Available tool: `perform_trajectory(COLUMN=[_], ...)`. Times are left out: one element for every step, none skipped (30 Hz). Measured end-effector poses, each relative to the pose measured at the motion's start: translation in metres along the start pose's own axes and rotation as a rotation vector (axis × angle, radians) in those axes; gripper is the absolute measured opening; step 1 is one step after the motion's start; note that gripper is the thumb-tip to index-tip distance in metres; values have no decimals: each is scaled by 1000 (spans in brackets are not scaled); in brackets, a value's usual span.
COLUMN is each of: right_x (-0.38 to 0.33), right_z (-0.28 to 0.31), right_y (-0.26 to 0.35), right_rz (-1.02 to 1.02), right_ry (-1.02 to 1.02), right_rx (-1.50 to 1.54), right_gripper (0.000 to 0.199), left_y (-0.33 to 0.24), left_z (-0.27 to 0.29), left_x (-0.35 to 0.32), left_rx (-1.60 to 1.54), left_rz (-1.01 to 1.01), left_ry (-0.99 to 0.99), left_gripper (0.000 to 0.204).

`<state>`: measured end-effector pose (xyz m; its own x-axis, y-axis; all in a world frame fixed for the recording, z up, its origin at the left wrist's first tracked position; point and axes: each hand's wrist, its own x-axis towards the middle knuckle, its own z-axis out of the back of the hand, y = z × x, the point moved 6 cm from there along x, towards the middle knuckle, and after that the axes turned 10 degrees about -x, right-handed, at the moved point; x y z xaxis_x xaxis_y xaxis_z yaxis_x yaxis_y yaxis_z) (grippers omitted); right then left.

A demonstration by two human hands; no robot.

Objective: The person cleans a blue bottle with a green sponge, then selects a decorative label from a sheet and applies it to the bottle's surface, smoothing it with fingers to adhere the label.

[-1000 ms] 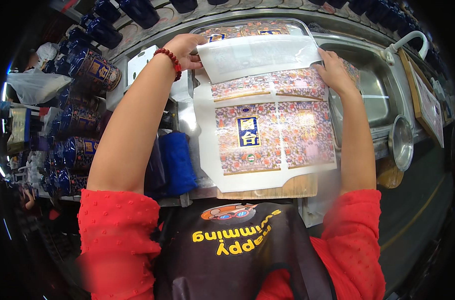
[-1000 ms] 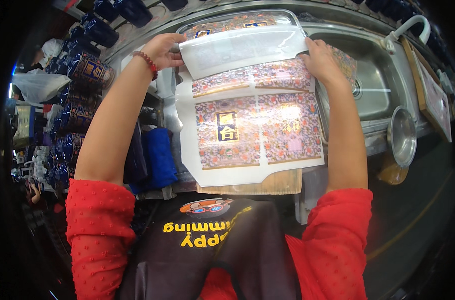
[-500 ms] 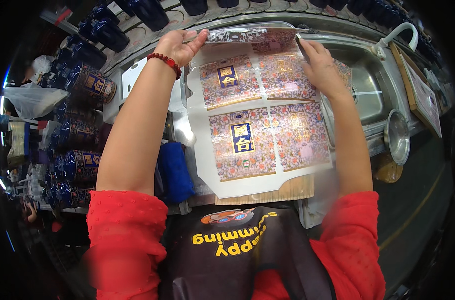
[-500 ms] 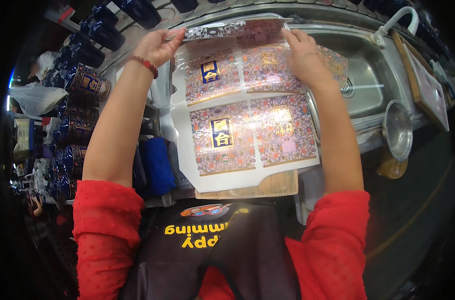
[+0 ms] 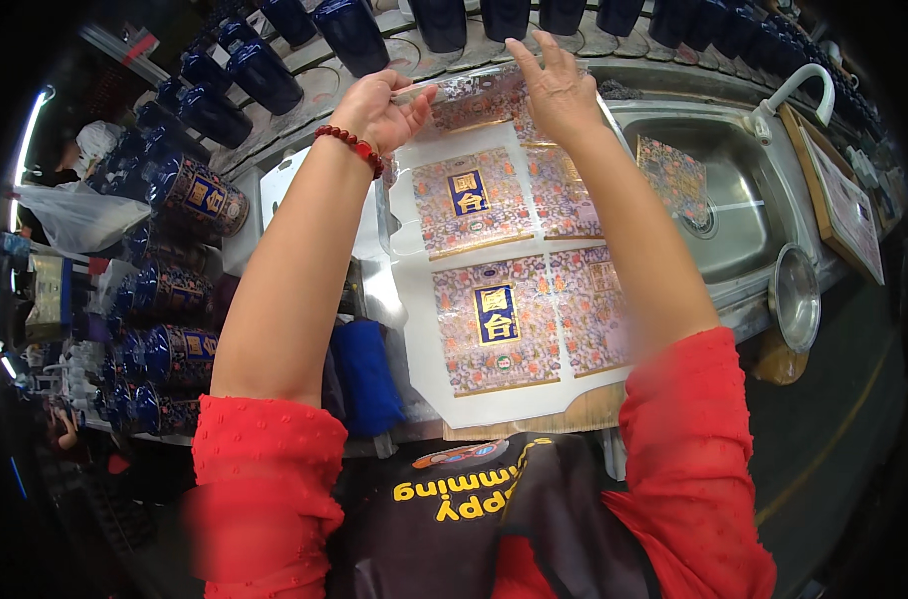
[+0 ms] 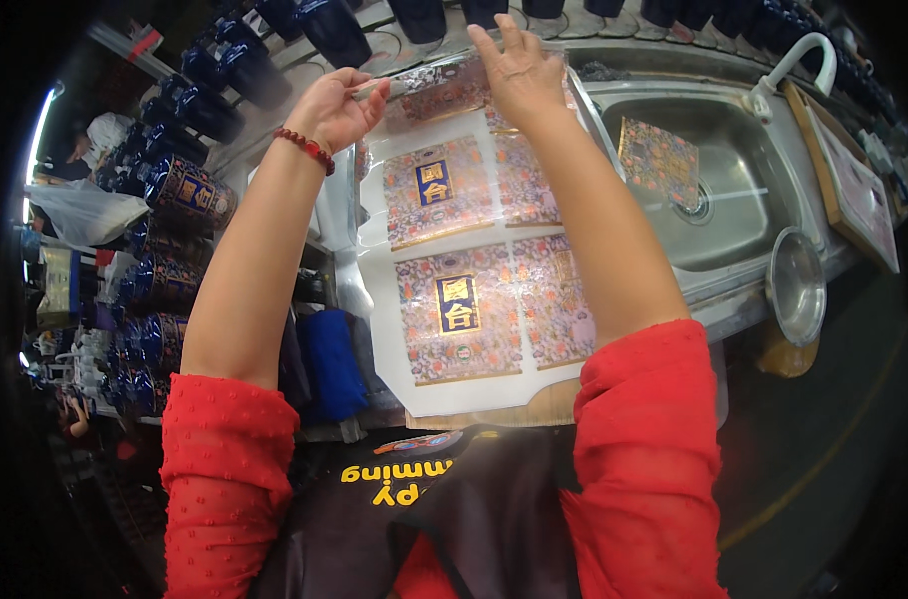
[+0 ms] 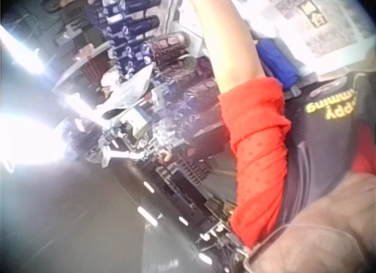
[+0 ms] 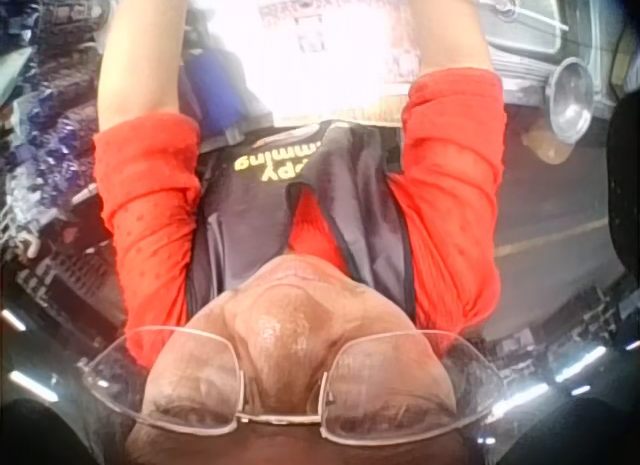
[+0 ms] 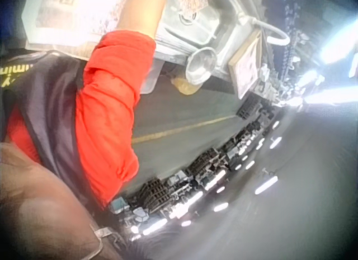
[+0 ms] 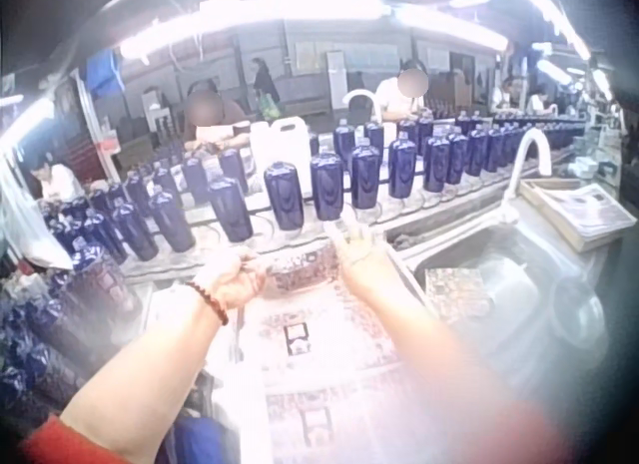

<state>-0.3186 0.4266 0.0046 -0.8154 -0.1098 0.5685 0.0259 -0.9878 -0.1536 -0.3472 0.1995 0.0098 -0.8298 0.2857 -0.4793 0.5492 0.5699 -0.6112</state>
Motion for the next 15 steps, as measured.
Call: perform_trajectory(right_x=[7, 12, 17, 20, 24, 26, 28, 29, 30, 30, 31, 32, 33, 34, 35], right_z=[-2, 0, 2, 4, 6, 11, 15, 18, 22, 29, 28, 29, 32, 33, 35], right_y=[3, 7, 12, 17, 21, 24, 25, 26, 25, 24, 23, 21, 20, 19, 17], right_rz=[-3, 7, 46, 73, 99, 129, 135, 156, 177, 203, 218, 241, 253, 257, 250], right_ry=[14, -29, -63, -86, -105, -165, -220, -251, -297, -401, -374, -376, -392, -378, -379], right_rx=[-46, -21, 52, 105, 146, 156, 165, 176, 186, 214, 237, 258, 275, 278, 280], right_gripper=[83, 76, 71, 67, 62, 49, 42, 35, 29, 15, 14, 13, 13, 12, 11], left_y=[-2, -5, -8, -11, -13, -14, -15, -16, -16, -16, -16, -15, -15, -13, -12], left_z=[-1, -3, -3, -2, -3, -5, -6, -8, -9, -10, -11, -12, -13, -14, -14], left_x=[0, 0, 0, 0, 0, 0, -1, -2, -3, -4, -6, -7, -8, -8, -8], left_rx=[-20, -7, -5, -3, 2, 7, 12, 8, 4, -5, 9, 19, 29, 27, 25], left_rz=[23, 18, -2, -20, -21, -21, -22, -21, -19, -25, -32, -47, -62, -71, -81], left_ry=[13, 34, 25, 15, 20, 27, 35, 38, 41, 31, 24, 6, -11, -14, -17], left_gripper=[36, 37, 37, 37, 37, 38, 38, 39, 40, 41, 37, 34, 30, 34, 37])
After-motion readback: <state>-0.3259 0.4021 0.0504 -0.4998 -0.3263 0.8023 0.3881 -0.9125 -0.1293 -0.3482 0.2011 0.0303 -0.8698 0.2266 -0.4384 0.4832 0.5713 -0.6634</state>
